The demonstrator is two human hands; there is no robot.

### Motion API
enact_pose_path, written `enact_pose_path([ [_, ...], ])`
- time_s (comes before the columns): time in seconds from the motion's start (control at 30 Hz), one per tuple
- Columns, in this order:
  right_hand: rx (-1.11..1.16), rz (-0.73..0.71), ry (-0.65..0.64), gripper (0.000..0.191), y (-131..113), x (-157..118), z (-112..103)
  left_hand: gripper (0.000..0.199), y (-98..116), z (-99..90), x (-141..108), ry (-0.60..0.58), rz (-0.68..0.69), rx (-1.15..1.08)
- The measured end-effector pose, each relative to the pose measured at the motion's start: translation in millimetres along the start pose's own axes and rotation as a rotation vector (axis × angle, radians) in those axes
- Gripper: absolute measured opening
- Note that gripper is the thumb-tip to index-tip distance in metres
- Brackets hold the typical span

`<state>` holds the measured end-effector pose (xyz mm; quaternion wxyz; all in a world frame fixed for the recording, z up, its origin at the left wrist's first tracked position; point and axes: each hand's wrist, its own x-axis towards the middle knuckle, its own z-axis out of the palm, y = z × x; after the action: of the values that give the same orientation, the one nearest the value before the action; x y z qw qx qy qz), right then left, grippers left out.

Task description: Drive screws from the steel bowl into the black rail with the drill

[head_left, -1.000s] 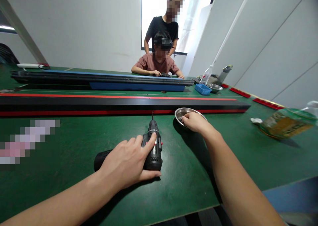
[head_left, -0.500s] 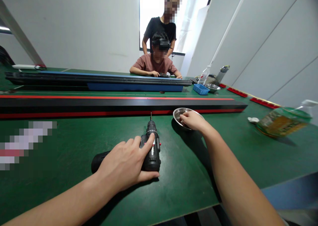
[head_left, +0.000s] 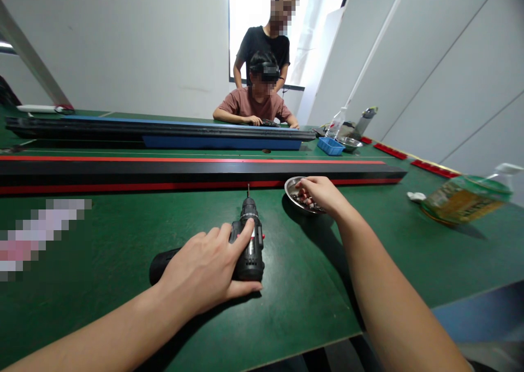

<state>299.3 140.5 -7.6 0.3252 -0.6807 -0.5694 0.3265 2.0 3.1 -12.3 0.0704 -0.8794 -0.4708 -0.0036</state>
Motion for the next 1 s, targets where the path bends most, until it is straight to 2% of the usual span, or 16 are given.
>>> enact_pose_path([
  [0.3, -0.035, -0.04, 0.008, 0.023, -9.9, -8.8, 1.0, 0.098, 1.6, 0.4, -1.9, 0.013, 0.007, 0.008],
  [0.47, -0.088, -0.053, 0.007, 0.022, -7.7, -6.5, 0.7, 0.098, 0.2, 0.9, -1.8, 0.02, 0.008, 0.008],
  [0.63, -0.292, -0.076, 0.018, 0.023, -1.1, -3.3, -0.7, 0.098, -0.6, 0.5, -1.2, 0.015, 0.011, 0.002],
  [0.8, -0.469, -0.056, -0.115, 0.027, 3.4, -3.0, 0.1, 0.098, -0.2, 0.2, -1.3, 0.008, 0.003, 0.004],
  [1.0, -0.477, 0.006, -0.132, 0.028, 7.7, 1.8, 3.7, 0.098, -0.1, -0.1, -0.3, 0.002, 0.003, -0.003],
])
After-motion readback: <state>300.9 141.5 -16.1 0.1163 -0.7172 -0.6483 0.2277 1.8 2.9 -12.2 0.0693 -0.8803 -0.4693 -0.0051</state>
